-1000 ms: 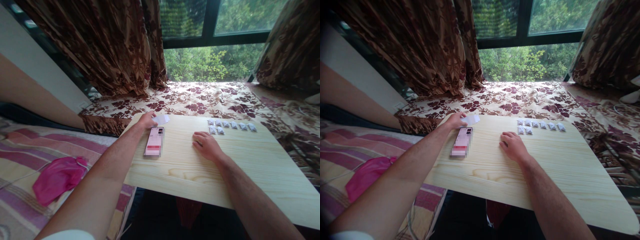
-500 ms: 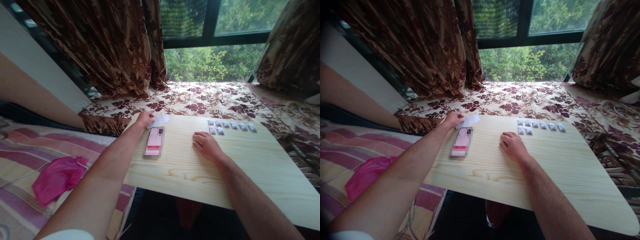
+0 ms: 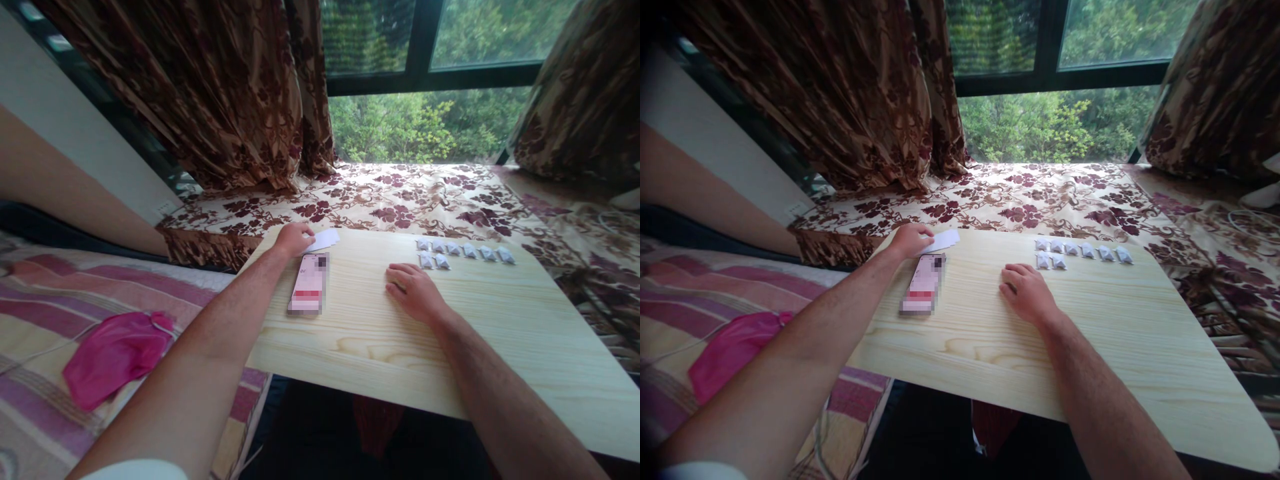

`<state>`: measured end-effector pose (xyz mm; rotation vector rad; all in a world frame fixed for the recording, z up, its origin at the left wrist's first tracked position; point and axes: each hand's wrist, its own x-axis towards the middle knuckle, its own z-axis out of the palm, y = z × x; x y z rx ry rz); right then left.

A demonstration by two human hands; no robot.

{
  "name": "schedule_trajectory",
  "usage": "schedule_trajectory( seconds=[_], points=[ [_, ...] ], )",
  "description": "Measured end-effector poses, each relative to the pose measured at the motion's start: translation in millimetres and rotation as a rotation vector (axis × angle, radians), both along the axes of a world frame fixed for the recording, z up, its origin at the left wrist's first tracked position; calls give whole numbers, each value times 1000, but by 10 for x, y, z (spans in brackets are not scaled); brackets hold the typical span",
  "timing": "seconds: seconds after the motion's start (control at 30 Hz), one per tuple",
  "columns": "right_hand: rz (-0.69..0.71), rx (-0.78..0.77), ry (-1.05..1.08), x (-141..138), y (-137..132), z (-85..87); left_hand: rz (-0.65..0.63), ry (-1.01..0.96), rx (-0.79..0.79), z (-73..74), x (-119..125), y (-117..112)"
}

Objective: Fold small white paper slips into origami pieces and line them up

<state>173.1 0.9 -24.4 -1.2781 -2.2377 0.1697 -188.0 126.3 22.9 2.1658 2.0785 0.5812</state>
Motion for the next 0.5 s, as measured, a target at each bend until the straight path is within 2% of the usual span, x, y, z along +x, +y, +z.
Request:
schedule_trajectory(
  seconds=[0.13,0.37,0.5],
  points=[
    [0,-4,-4,1,2,-11,-56,-7,-32,31,80,-12],
    [-3,-3,-7,-1,3,-8,-82,83,-126,94,184,-6],
    [-2,-4,-7,-4,-3,4,-105,65,-145,149,219,-12]
  ],
)
